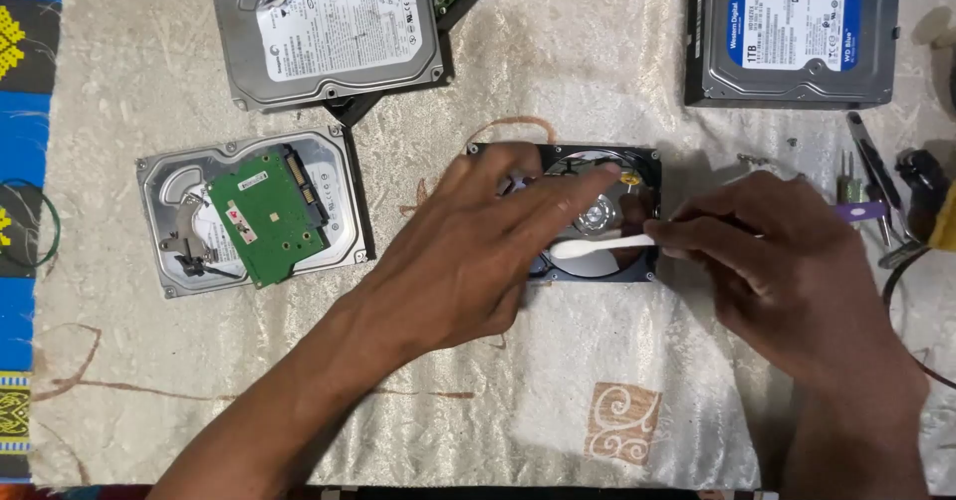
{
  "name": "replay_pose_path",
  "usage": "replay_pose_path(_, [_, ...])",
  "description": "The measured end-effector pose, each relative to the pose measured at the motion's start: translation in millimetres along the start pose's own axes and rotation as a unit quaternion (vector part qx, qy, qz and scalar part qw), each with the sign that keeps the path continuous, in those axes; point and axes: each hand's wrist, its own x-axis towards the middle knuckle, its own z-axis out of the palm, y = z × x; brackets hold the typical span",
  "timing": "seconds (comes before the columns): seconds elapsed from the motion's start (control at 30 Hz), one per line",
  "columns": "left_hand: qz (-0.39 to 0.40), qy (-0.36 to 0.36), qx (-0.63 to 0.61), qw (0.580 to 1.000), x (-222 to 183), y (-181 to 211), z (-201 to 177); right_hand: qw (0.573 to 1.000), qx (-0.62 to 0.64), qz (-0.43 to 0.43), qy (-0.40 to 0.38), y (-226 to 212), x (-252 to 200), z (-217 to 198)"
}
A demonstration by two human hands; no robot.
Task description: Cleaning the internal platter of a hard drive with a toothbrush and removing the head assembly using a screwdriver.
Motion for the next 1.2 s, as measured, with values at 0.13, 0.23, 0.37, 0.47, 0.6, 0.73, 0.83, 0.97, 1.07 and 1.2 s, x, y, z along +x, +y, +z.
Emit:
replay_pose_path(0.13, [0.004,-0.067,0.026,0.997,4.0,7.5,1.8,0.999,0.006,0.033,-0.032,11.7,-5.1,-11.6])
replay_pose_path(0.23, [0.015,-0.036,0.083,0.996,5.0,9.7,1.2,0.993,-0.060,0.086,-0.053,26.5,-15.0,-33.6])
replay_pose_path(0.37, [0.003,-0.044,0.047,0.998,6.6,10.8,0.8,0.999,-0.001,0.044,-0.018,12.2,-3.9,-17.8])
replay_pose_path(0.47, [-0.001,-0.057,0.037,0.998,2.4,6.2,-0.1,0.998,-0.007,0.052,-0.023,18.0,-9.2,-14.7])
replay_pose_path(0.6, [-0.019,-0.057,-0.009,0.998,-0.9,-11.6,-30.6,0.984,-0.028,0.170,-0.034,47.5,-31.7,-42.7])
replay_pose_path(0.73, [-0.048,-0.122,0.040,0.991,-0.6,-19.2,-41.2,0.992,-0.012,0.121,0.045,17.2,-17.3,-36.4])
replay_pose_path(0.83, [-0.084,-0.163,0.008,0.983,-1.0,-20.6,-36.1,0.994,-0.005,0.102,0.047,6.5,-11.3,-36.1])
replay_pose_path(0.97, [-0.079,-0.101,0.045,0.991,-5.5,-16.5,-28.4,0.991,0.015,0.108,0.083,8.7,-14.4,-31.5])
replay_pose_path(1.07, [-0.133,-0.064,0.073,0.986,-8.8,1.1,-21.9,0.989,-0.018,0.104,0.105,4.4,-10.9,-24.8])
replay_pose_path(1.2, [-0.233,0.021,0.124,0.964,-12.5,35.5,3.0,0.990,-0.043,0.058,0.121,-3.5,-3.3,-10.9])
